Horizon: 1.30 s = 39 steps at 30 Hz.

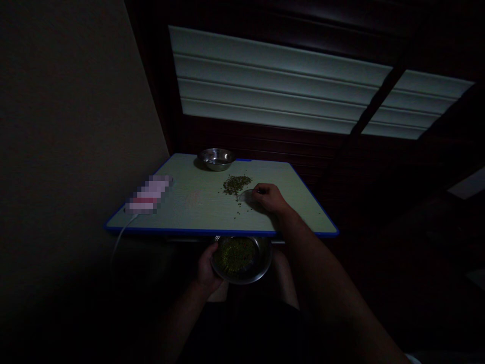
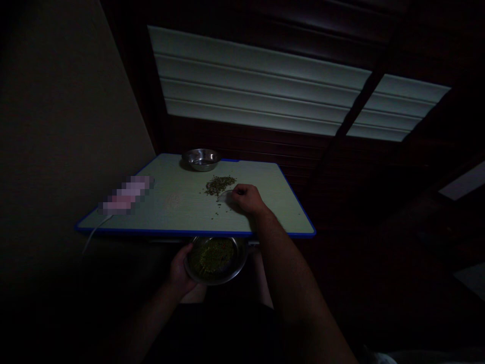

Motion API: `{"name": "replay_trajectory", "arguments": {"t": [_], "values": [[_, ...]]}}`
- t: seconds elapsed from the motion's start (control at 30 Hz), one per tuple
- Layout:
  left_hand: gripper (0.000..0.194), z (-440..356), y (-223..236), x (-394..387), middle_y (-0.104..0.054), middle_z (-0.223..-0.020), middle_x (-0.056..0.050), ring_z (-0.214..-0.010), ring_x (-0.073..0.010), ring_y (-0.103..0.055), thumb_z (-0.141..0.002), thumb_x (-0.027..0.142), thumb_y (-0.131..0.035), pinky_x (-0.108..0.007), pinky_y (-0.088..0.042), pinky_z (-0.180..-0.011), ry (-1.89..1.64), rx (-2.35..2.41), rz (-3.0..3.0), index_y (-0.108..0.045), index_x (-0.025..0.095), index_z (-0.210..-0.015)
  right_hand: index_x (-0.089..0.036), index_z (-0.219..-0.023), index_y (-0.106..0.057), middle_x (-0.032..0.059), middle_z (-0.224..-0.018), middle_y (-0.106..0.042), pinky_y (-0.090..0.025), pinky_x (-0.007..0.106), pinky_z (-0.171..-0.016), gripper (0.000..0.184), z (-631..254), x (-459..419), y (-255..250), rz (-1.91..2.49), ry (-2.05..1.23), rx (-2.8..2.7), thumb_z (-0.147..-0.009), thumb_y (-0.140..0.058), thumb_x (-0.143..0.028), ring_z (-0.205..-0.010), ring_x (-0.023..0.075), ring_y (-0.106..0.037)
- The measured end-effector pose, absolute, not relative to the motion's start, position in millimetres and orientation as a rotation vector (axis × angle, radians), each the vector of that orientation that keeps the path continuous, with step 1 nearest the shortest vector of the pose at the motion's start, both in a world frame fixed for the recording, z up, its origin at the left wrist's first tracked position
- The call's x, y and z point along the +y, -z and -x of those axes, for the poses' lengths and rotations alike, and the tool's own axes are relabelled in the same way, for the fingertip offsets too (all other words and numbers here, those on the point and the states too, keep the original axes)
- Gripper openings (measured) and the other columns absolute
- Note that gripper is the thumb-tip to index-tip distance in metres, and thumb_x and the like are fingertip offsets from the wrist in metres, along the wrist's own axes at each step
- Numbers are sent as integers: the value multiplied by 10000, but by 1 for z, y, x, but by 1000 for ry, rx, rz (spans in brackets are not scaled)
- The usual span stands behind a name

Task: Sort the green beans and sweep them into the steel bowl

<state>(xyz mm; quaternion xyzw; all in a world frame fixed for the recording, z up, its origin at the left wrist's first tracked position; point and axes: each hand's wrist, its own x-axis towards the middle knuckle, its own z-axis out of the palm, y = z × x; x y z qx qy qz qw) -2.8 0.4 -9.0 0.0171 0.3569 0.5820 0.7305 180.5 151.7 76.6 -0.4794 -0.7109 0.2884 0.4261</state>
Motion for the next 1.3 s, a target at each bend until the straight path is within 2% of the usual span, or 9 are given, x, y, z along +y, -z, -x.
{"name": "replay_trajectory", "arguments": {"t": [0.33,0.6,0.73,0.93,1.13,1.3], "values": [[203,3,12,1,-763,-791,-103,-762,-244,-713,-790,220,-550,-395,-539,-824,-1312,797,-53,-716,110,-831,-161,-615,-608,-8,-579,-550,-369,245,-571,179,-180,151,-78,1180,-710,-1756,-625,-550,-330,-588,116,-467],[202,3,14,1,-754,-732,-76,-781,-252,-714,-784,228,-549,-414,-525,-868,-1289,787,-26,-713,129,-846,-154,-624,-611,-6,-584,-549,-361,246,-547,206,-179,149,-78,1185,-802,-1774,-626,-583,-358,-561,104,-452],[221,2,13,0,-760,-775,-90,-807,-257,-713,-786,236,-550,-425,-524,-869,-1302,790,-42,-709,119,-886,-152,-621,-612,-7,-569,-542,-354,247,-530,233,-176,147,-79,1179,-819,-1763,-628,-598,-385,-545,106,-450],[200,2,10,0,-759,-762,-92,-785,-258,-714,-781,231,-553,-428,-529,-861,-1296,786,-46,-711,119,-833,-144,-653,-648,3,-585,-568,-373,248,-544,254,-175,147,-78,1155,-819,-1786,-653,-623,-397,-558,109,-466],[213,2,8,0,-761,-780,-96,-773,-248,-710,-795,231,-539,-414,-527,-862,-1304,811,-57,-715,114,-819,-156,-687,-654,19,-669,-629,-427,271,-655,220,-176,151,-77,1092,-717,-1789,-693,-581,-364,-647,134,-537],[209,3,10,0,-756,-763,-88,-781,-248,-708,-796,234,-541,-411,-521,-868,-1304,817,-49,-714,119,-822,-154,-695,-662,31,-698,-643,-429,283,-683,212,-176,155,-75,1109,-621,-1820,-688,-563,-341,-675,149,-560]]}}
